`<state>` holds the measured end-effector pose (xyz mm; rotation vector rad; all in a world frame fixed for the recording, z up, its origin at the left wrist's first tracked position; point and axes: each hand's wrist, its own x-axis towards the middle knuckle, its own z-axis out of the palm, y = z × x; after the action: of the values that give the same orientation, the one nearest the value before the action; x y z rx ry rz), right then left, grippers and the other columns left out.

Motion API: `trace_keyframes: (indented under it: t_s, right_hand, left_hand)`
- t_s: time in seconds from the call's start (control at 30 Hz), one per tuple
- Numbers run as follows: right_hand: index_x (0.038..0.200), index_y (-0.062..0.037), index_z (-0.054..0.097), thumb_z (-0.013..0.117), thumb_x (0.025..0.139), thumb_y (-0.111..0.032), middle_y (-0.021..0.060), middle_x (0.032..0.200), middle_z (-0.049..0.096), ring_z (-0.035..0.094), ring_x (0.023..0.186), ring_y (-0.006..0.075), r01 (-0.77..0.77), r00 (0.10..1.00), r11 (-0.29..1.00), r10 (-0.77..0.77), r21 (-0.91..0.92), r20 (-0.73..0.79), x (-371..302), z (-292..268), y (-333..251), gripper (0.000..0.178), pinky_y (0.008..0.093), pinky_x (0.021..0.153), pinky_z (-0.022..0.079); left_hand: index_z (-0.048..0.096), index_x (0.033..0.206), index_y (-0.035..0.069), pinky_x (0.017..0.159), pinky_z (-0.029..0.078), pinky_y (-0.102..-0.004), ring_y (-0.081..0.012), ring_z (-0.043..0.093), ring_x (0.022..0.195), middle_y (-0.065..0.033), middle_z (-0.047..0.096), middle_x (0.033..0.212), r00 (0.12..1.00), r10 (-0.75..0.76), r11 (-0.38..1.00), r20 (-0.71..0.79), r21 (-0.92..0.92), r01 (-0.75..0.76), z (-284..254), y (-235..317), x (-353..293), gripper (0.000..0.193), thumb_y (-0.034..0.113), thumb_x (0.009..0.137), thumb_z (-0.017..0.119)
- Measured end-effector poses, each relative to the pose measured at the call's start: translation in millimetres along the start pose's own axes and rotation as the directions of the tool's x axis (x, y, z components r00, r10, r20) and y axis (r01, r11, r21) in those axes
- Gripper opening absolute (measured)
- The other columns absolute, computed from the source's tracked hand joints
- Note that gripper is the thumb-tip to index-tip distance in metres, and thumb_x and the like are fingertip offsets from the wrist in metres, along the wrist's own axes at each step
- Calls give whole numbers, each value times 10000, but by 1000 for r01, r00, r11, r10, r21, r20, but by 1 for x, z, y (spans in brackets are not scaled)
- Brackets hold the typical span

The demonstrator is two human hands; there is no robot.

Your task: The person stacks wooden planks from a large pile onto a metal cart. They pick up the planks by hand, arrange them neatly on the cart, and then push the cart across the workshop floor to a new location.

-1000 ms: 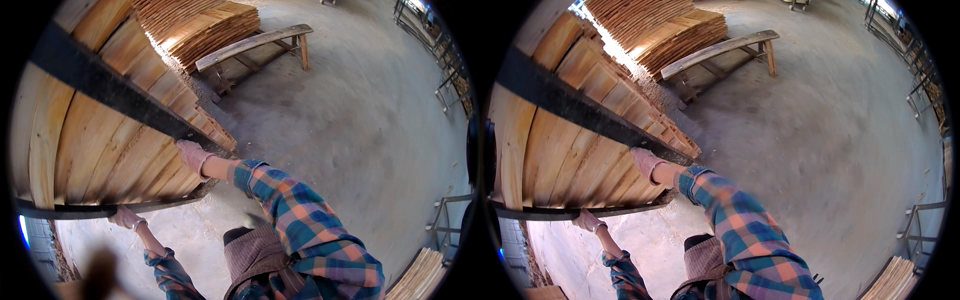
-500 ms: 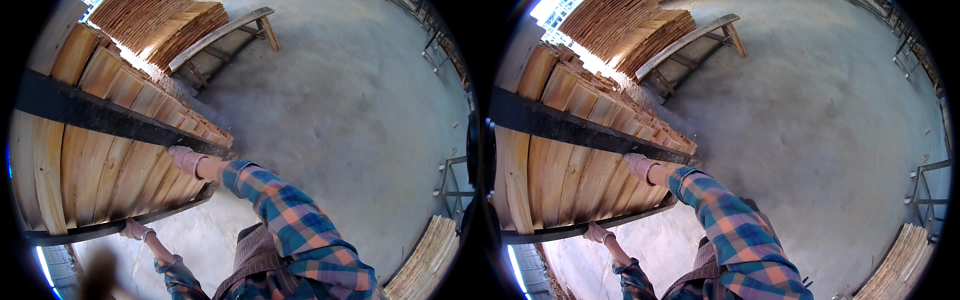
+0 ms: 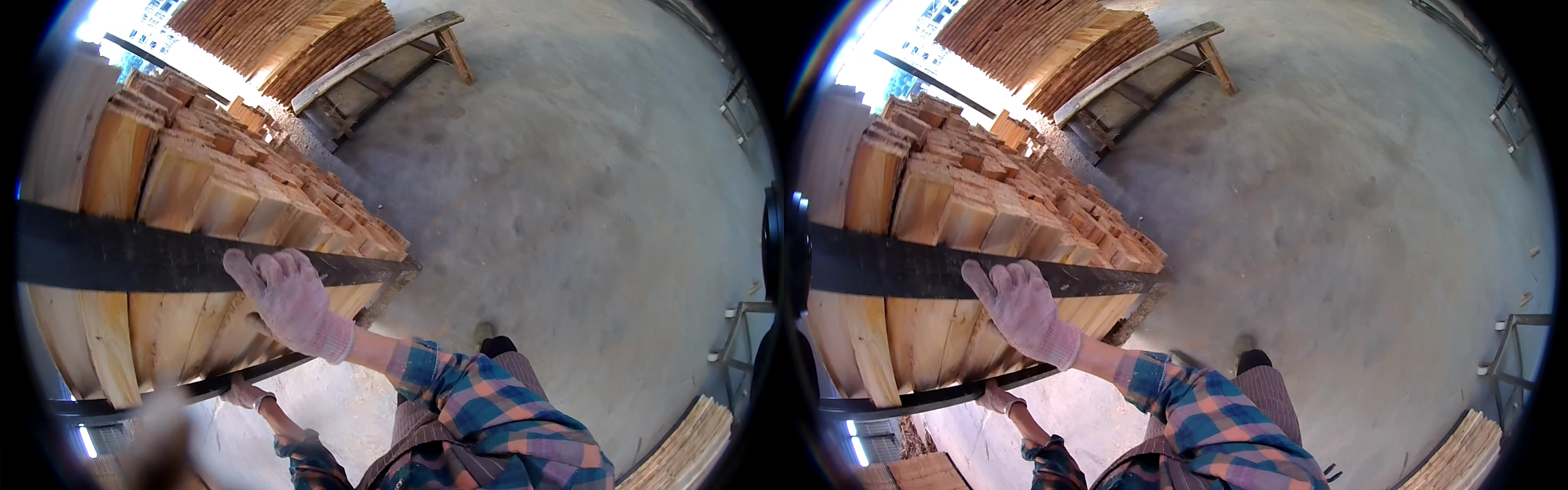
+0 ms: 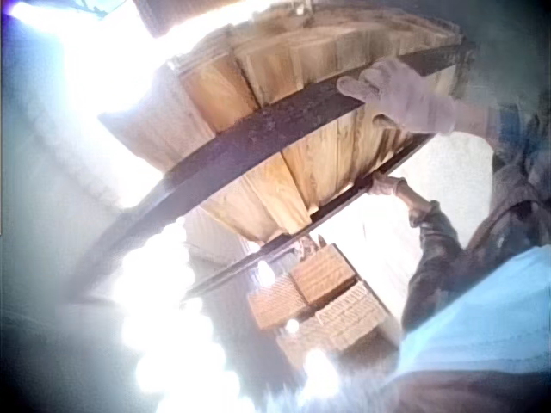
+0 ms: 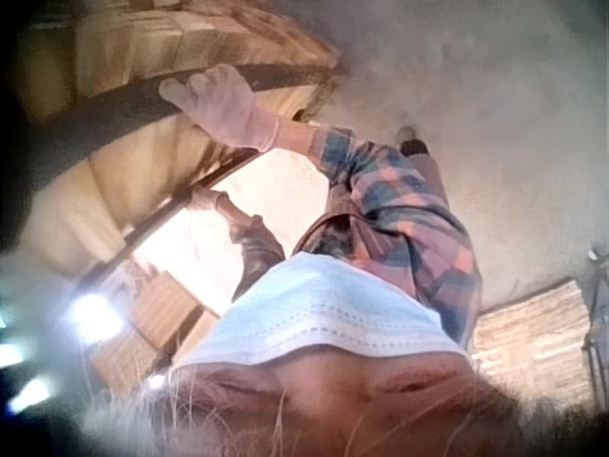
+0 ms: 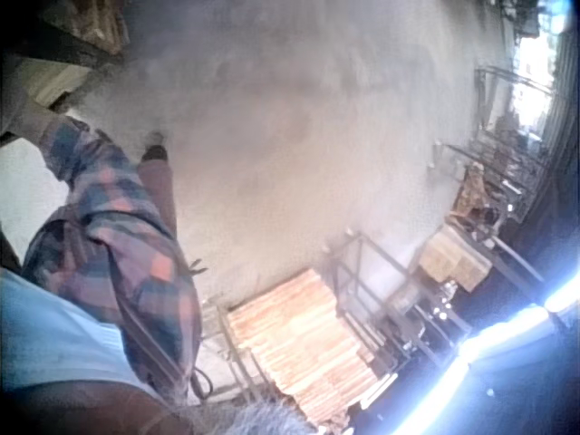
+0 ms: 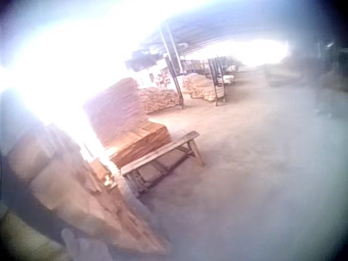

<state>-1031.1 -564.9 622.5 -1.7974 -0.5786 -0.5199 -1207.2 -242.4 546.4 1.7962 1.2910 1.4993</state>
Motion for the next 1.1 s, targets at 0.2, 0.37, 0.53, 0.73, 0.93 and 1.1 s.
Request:
trace_keyframes:
  t_s: [0.2, 0.37, 0.53, 0.73, 0.93, 1.1]
  right_hand:
    - [1390, -128, 379, 832, 594, -293, 114, 1145, 499, 518, 1077, 297, -118, 991, 993, 119, -8, 56, 13, 23, 22, 931, 412, 966, 407]
    - [1346, -71, 403, 742, 664, -195, 106, 1011, 541, 551, 987, 276, -154, 988, 988, 153, 2, 30, 16, 26, 23, 771, 384, 894, 446]
    - [1334, -54, 404, 694, 712, -178, 81, 956, 552, 566, 946, 241, -186, 981, 982, 184, -34, -61, 15, 37, 3, 698, 346, 859, 462]
    - [1330, -32, 409, 640, 737, -150, 100, 960, 569, 584, 908, 241, -274, 961, 928, 256, -253, -104, 14, 59, 0, 647, 345, 818, 485]
    - [1344, 91, 383, 508, 806, -119, 141, 955, 591, 574, 836, 229, -146, 979, 872, 58, -467, -197, 1, 63, 9, 591, 342, 744, 474]
    - [1329, 69, 408, 512, 797, -114, 123, 1011, 565, 565, 864, 231, -310, 950, 836, 296, -452, -104, 2, 64, 16, 573, 345, 681, 463]
  left_hand:
    - [503, 1130, -91, 857, 460, -372, -261, 575, 883, -180, 604, 1056, 998, -68, 998, -6, -5, 68, 0, 14, -11, 497, 63, 690, 677]
    - [492, 1107, -122, 825, 489, -371, -269, 571, 876, -191, 592, 1045, 993, -114, 993, 38, 6, 114, -1, 11, -14, 497, 59, 685, 683]
    - [479, 1048, -109, 800, 501, -385, -270, 577, 828, -200, 587, 995, 996, -30, 992, 86, -118, 40, -16, -8, 12, 461, 104, 698, 691]
    - [496, 1032, -110, 771, 488, -378, -277, 588, 802, -207, 620, 955, 994, -75, 984, 85, 165, 61, -4, 9, 9, 477, 148, 694, 714]
    - [659, 927, 32, 584, 513, -350, -277, 674, 765, -209, 648, 905, 913, 319, 682, 255, 607, -408, 15, -99, 68, 152, 132, 863, 564]
    - [638, 923, 42, 484, 480, -310, -282, 677, 723, -153, 642, 772, 920, 299, 534, 253, 755, -381, 25, -83, 45, 174, 183, 882, 543]
